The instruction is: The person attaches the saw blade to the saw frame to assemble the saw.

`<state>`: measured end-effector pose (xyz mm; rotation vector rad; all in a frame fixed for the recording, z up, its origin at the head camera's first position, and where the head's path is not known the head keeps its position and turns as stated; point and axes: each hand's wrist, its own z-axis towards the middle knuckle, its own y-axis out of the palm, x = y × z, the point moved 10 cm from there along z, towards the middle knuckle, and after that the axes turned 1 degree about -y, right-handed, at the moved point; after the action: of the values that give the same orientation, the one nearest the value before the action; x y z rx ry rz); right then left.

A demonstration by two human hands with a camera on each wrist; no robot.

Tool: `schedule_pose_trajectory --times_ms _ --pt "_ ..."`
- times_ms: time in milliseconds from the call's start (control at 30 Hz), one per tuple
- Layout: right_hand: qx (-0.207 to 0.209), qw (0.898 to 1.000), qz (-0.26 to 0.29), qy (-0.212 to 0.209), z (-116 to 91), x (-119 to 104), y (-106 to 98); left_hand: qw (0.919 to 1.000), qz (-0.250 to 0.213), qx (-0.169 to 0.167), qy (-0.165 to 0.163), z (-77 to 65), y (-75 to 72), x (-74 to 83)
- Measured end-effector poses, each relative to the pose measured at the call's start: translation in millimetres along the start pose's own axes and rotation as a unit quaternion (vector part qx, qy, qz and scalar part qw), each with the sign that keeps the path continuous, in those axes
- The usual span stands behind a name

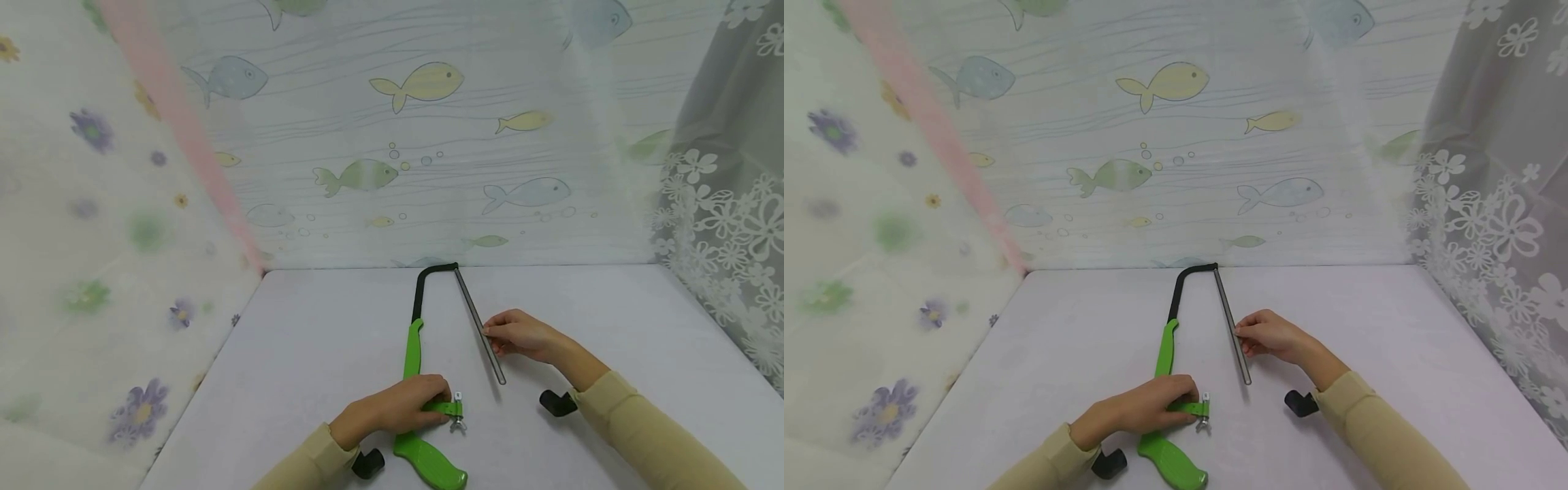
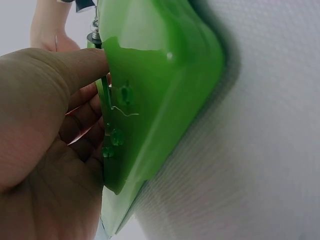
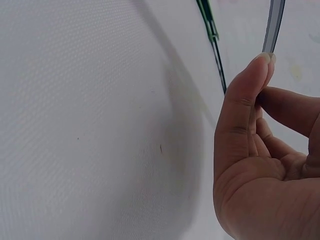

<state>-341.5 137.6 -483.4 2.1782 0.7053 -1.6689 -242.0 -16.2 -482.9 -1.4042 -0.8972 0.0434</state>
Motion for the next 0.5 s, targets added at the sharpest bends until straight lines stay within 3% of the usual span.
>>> schedule_pose_trajectory --times_ms 500 --pt "0.012 1.0 0.006 0.019 4.4 5.9 1.5 1.0 -0.003 0.001 0.003 -0.8 0.1 -0.2"
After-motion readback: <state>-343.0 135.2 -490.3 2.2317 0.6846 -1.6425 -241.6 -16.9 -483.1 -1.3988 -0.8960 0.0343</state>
